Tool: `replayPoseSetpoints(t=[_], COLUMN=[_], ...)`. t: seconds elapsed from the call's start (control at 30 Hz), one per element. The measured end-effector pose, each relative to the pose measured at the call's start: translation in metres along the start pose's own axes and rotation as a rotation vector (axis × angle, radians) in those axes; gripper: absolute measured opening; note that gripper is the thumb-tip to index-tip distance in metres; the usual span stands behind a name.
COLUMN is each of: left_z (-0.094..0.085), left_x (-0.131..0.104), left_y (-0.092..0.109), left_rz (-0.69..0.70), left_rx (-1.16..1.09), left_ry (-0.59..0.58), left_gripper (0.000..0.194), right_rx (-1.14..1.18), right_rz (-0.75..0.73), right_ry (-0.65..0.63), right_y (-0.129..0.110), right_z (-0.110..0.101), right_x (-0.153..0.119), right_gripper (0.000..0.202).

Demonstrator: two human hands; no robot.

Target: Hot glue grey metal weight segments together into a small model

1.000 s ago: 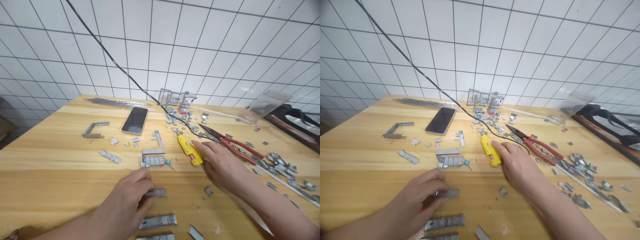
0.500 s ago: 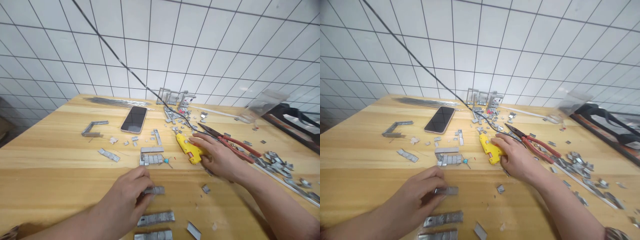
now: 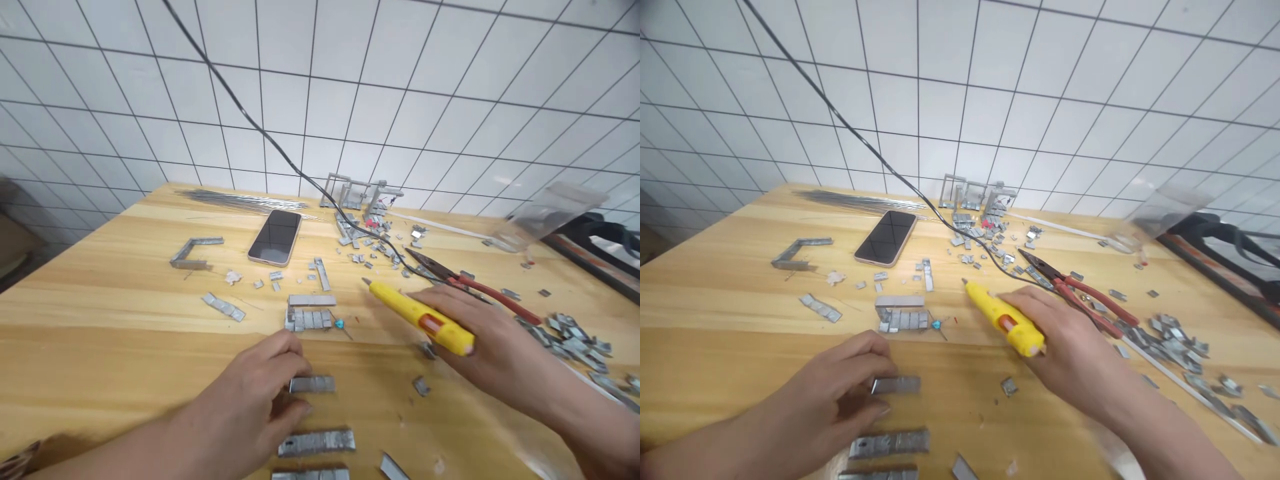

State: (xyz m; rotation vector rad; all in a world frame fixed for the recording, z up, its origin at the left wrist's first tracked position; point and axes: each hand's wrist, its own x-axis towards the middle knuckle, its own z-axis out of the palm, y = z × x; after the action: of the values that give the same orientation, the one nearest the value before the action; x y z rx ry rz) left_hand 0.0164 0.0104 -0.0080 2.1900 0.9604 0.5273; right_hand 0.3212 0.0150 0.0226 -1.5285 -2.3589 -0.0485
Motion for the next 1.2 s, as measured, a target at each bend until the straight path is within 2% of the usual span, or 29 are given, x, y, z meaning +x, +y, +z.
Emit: replayPoseSetpoints(t=[0.07, 0.17, 0.3, 0.37, 0.67, 0.93, 1.07, 1.2], left_z=[-0.002, -0.004, -0.003, -0.003, 0.003, 0.005, 0.004, 0.003], left_x=[0.0, -0.001, -0.002, -0.002, -0.003, -0.003, -0.003, -0.003], left_y=[0.0, 0.0, 0.0, -0.001, -0.004, -0.005, -0.004, -0.002], left_rz=[-0.005, -0.014, -0.012, 0.011, 0.059, 0.045, 0.043, 0.026], left_rx=[-0.005, -0.004, 0.003, -0.007, -0.005, 0.016, 0.016, 0.009], left_ry=[-0.007, -0.021, -0.022, -0.005, 0.076, 0.071, 0.056, 0.04], left_gripper=[0.024, 0.021, 0.022, 0.024, 0.029, 0.025, 0.024, 0.022], right_rx=[0.158, 0.34, 0.383, 0.389, 0.446, 0.49, 0.528, 0.562], right_rz=[0.017, 0.021, 0.119, 0.136, -0.027, -0.051, -0.023, 0.039], right_ry=[-0.123, -0.271, -0.211, -0.233, -0.285, -0.322, -0.34, -0.302], right_y=[-0.008, -0.019, -0.024, -0.025, -0.043, -0.048, -0.052, -0.055], right_z=[-0.011, -0.017, -0.007, -0.002, -0.001, 0.002, 0.0, -0.001], right_x=[-0.005, -0.016, -0.034, -0.037, -0.011, -0.002, -0.002, -0.004], right_gripper=[0.027, 0.03, 0.027, 0.03, 0.036, 0.014, 0.018, 0.027])
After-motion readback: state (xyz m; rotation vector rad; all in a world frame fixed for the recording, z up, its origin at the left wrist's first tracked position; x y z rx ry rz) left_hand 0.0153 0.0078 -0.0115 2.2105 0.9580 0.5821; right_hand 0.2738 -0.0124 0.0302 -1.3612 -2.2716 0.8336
